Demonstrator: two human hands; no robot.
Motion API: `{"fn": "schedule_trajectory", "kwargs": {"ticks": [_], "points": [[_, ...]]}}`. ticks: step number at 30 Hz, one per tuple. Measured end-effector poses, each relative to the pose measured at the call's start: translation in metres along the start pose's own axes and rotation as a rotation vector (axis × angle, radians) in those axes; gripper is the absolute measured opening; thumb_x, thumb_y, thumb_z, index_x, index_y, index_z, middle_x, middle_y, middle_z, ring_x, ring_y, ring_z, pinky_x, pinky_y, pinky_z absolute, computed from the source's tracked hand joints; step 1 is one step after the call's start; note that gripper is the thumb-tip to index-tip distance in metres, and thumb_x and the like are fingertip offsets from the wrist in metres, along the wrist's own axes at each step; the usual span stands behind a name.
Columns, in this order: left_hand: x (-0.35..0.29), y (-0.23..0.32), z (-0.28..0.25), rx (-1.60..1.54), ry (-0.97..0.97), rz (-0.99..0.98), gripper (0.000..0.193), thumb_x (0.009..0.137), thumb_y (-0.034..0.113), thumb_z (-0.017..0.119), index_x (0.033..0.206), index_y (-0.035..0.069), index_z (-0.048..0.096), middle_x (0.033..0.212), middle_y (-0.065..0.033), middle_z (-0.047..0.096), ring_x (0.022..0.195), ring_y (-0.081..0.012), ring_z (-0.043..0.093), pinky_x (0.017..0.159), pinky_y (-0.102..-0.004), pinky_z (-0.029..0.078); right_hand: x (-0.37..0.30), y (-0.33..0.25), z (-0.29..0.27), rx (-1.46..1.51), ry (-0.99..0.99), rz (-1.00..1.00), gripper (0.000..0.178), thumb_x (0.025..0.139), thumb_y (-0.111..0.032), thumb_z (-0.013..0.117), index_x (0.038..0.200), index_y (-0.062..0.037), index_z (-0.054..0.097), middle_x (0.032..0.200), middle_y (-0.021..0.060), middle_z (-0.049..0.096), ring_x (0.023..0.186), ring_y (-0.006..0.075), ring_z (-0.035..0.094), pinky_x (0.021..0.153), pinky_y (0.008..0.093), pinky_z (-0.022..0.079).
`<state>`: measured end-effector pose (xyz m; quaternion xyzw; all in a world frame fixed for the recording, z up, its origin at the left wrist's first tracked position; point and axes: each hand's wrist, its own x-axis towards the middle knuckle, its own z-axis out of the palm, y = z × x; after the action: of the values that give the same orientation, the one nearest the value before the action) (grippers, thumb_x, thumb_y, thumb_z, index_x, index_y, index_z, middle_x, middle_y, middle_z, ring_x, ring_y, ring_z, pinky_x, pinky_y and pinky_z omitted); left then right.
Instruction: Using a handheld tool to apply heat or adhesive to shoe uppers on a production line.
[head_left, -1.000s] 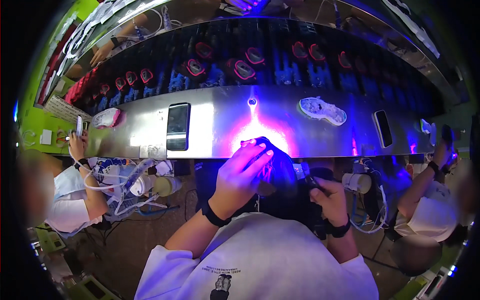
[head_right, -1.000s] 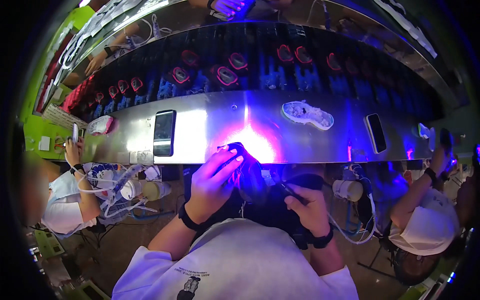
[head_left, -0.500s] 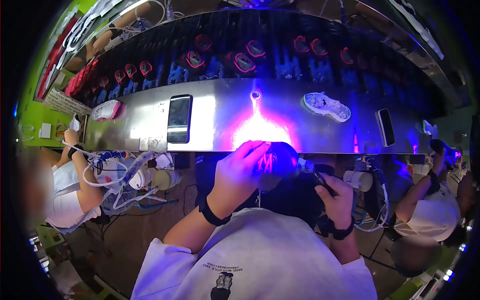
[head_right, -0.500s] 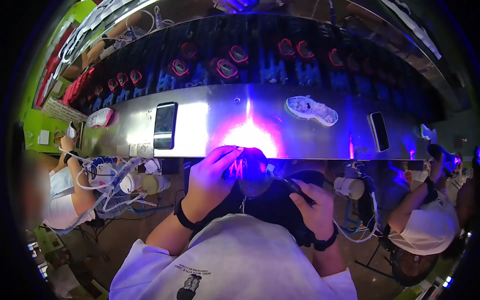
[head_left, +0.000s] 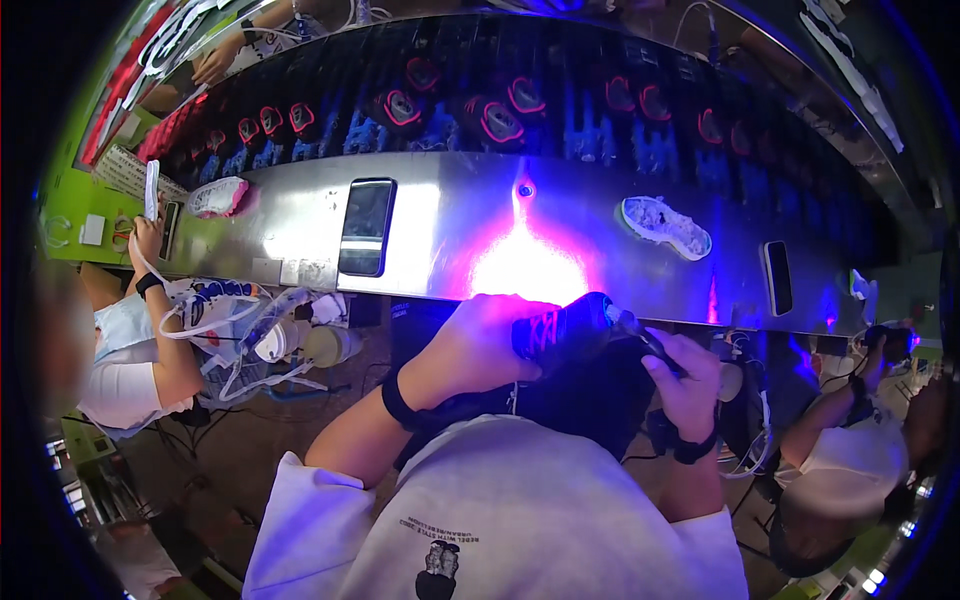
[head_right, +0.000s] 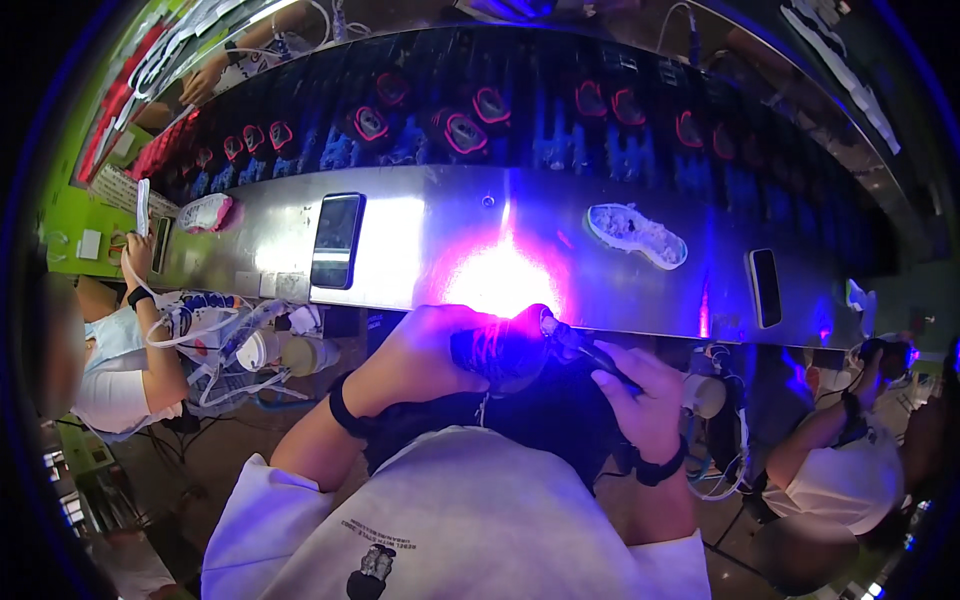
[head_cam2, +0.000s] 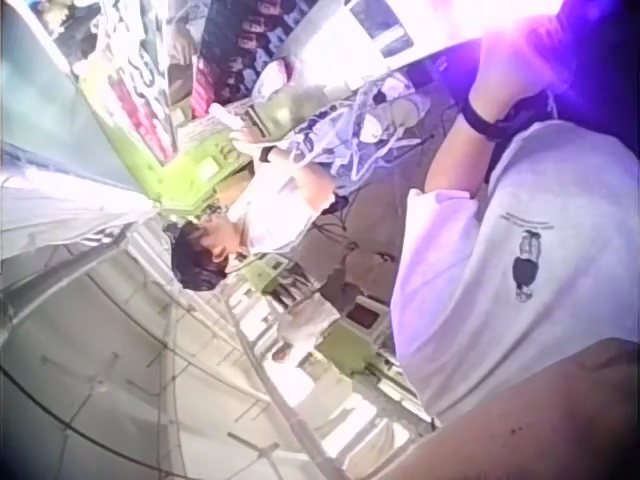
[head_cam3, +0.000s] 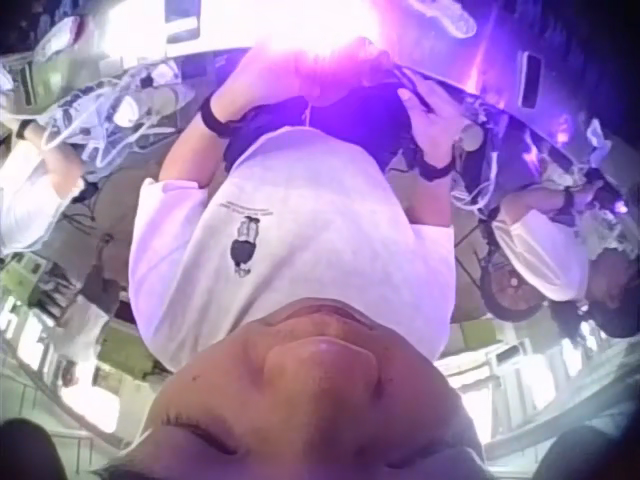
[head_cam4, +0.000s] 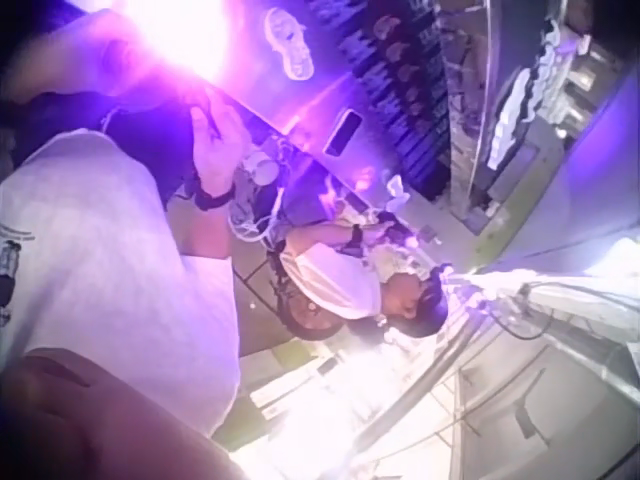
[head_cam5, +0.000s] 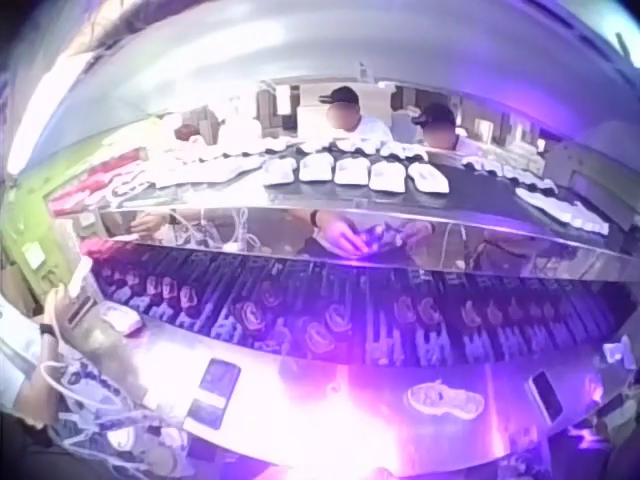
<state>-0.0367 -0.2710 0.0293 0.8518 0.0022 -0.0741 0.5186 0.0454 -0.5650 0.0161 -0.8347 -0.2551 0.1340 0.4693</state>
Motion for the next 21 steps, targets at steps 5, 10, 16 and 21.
{"fn": "schedule_trajectory", "kwargs": {"ticks": [5, 10, 16, 21], "points": [[-0.006, -0.008, 0.014, -0.140, -0.015, -0.022, 0.073, 0.063, 0.011, 0.093, 0.130, 0.003, 0.065, 0.112, -0.0119, 0.074, 0.102, -0.0232, 0.071, 0.095, -0.0372, 0.054, -0.019, 0.030, 0.025, 0.262, 0.084, 0.127, 0.034, 0.089, -0.009, 0.076, 0.122, -0.0003, 0.071, 0.094, 0.0025, 0.071, 0.078, 0.0113, 0.062, 0.074, 0.0265, 0.052], [-0.012, -0.003, 0.021, -0.408, -0.089, -0.228, 0.073, 0.067, 0.011, 0.093, 0.134, 0.002, 0.063, 0.118, -0.0107, 0.072, 0.107, -0.0196, 0.068, 0.098, -0.0352, 0.053, -0.006, 0.002, 0.018, 0.409, 0.010, 0.312, 0.032, 0.093, -0.011, 0.073, 0.123, -0.0012, 0.071, 0.090, 0.0001, 0.069, 0.074, 0.0059, 0.058, 0.068, 0.0224, 0.048], [-0.016, 0.000, 0.023, -0.707, -0.174, -0.338, 0.071, 0.073, 0.004, 0.089, 0.138, 0.003, 0.060, 0.110, -0.0060, 0.073, 0.100, -0.0165, 0.069, 0.094, -0.0342, 0.055, 0.013, -0.009, 0.012, 0.371, -0.009, 0.134, 0.035, 0.092, -0.010, 0.073, 0.124, 0.0020, 0.070, 0.079, -0.0025, 0.064, 0.069, 0.0056, 0.057, 0.064, 0.0227, 0.046], [-0.019, 0.003, 0.018, -0.757, -0.160, -0.199, 0.054, 0.083, -0.001, 0.079, 0.134, 0.001, 0.059, 0.100, -0.0069, 0.072, 0.077, -0.0133, 0.070, 0.071, -0.0295, 0.059, 0.010, -0.016, 0.000, 0.375, -0.166, 0.202, 0.032, 0.092, -0.007, 0.072, 0.122, 0.0023, 0.070, 0.083, -0.0010, 0.068, 0.072, 0.0060, 0.058, 0.066, 0.0234, 0.047]]}}
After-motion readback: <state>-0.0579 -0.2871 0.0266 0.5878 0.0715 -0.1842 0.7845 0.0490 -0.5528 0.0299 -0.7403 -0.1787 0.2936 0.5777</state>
